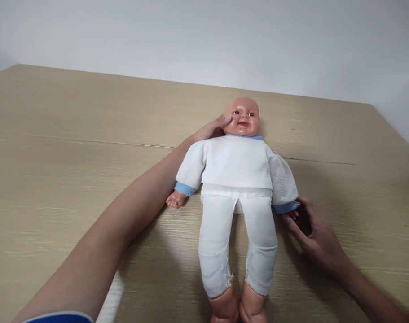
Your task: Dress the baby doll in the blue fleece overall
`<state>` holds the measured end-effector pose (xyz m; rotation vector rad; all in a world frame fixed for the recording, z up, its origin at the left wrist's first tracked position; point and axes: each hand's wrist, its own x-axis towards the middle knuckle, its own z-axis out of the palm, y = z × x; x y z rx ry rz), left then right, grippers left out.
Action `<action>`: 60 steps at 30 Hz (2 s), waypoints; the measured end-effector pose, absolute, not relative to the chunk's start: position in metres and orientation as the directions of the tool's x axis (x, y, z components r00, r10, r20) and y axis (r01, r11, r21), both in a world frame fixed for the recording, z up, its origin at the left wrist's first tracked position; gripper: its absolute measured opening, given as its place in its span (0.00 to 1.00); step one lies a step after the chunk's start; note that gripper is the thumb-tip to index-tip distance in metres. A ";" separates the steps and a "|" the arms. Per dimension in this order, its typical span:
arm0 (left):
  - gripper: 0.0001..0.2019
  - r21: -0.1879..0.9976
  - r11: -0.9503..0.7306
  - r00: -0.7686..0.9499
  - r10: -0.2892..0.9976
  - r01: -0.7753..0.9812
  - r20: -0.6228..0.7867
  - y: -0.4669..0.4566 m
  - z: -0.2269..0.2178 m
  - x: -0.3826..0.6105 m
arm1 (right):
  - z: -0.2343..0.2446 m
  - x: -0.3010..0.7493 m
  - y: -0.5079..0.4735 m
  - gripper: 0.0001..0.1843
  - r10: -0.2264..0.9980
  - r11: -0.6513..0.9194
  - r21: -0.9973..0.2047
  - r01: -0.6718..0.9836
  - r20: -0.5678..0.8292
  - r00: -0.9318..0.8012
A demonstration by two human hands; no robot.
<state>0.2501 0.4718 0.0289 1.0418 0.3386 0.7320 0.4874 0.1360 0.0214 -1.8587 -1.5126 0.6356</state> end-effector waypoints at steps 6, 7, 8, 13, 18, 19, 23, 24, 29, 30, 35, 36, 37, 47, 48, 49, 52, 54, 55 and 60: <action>0.38 0.895 0.186 0.723 0.665 -0.405 0.189 0.481 0.026 0.254 | 0.019 0.489 0.134 0.27 0.980 -0.106 -0.743 0.661 0.033 0.195; 0.39 0.900 0.177 0.722 0.666 -0.399 0.190 0.483 0.025 0.255 | 0.019 0.489 0.134 0.27 0.980 -0.103 -0.740 0.665 0.039 0.195; 0.39 0.904 0.172 0.722 0.666 -0.393 0.187 0.485 0.023 0.255 | 0.019 0.489 0.134 0.27 0.980 -0.103 -0.739 0.666 0.040 0.196; 0.40 0.921 0.136 0.721 0.667 -0.366 0.188 0.490 0.019 0.255 | 0.019 0.489 0.135 0.27 0.980 -0.099 -0.740 0.666 0.044 0.194; 0.38 0.928 0.115 0.706 0.683 -0.354 0.185 0.491 0.019 0.254 | 0.018 0.491 0.134 0.29 0.981 -0.116 -0.746 0.655 0.018 0.195; 0.38 0.926 0.121 0.708 0.681 -0.357 0.184 0.491 0.019 0.253 | 0.018 0.491 0.134 0.29 0.981 -0.120 -0.750 0.651 0.012 0.195; 0.37 0.925 0.150 0.731 0.660 -0.350 0.170 0.492 0.020 0.253 | 0.018 0.492 0.133 0.29 0.981 -0.118 -0.760 0.639 0.011 0.194; 0.37 0.926 0.150 0.734 0.658 -0.345 0.167 0.492 0.020 0.253 | 0.018 0.492 0.133 0.28 0.980 -0.120 -0.757 0.642 0.014 0.200; 0.38 0.938 0.084 0.711 0.675 -0.337 0.195 0.489 0.020 0.254 | 0.018 0.491 0.132 0.29 0.979 -0.120 -0.751 0.650 0.019 0.203; 0.39 0.939 0.068 0.705 0.679 -0.338 0.204 0.488 0.020 0.255 | 0.017 0.492 0.132 0.29 0.979 -0.118 -0.750 0.650 0.021 0.202; 0.36 0.937 0.079 0.719 0.664 -0.341 0.206 0.486 0.025 0.254 | 0.017 0.491 0.133 0.30 0.978 -0.131 -0.754 0.643 0.007 0.208; 0.34 0.934 0.091 0.724 0.659 -0.344 0.202 0.486 0.025 0.253 | 0.018 0.491 0.133 0.30 0.978 -0.134 -0.755 0.642 0.005 0.209; 0.33 0.932 0.100 0.727 0.657 -0.348 0.201 0.486 0.026 0.253 | 0.018 0.491 0.134 0.30 0.978 -0.133 -0.754 0.644 0.006 0.210; 0.34 0.934 0.078 0.713 0.669 -0.349 0.211 0.491 0.021 0.254 | 0.023 0.490 0.136 0.28 0.981 -0.112 -0.736 0.668 0.024 0.191; 0.34 0.935 0.085 0.724 0.658 -0.345 0.207 0.492 0.022 0.254 | 0.023 0.490 0.136 0.28 0.982 -0.114 -0.739 0.664 0.019 0.190; 0.34 0.937 0.086 0.732 0.649 -0.338 0.205 0.492 0.022 0.253 | 0.023 0.490 0.136 0.28 0.982 -0.114 -0.742 0.660 0.017 0.189; 0.33 0.942 0.059 0.726 0.654 -0.331 0.214 0.491 0.026 0.253 | 0.022 0.489 0.138 0.29 0.981 -0.108 -0.740 0.664 0.029 0.191; 0.32 0.942 0.057 0.718 0.663 -0.331 0.212 0.488 0.028 0.254 | 0.023 0.489 0.140 0.30 0.981 -0.092 -0.731 0.676 0.051 0.189; 0.32 0.942 0.059 0.712 0.671 -0.331 0.208 0.486 0.028 0.255 | 0.024 0.488 0.142 0.30 0.980 -0.083 -0.727 0.681 0.062 0.187; 0.36 0.940 0.036 0.651 0.731 -0.338 0.206 0.480 0.025 0.253 | 0.024 0.487 0.147 0.28 0.980 -0.053 -0.739 0.672 0.092 0.178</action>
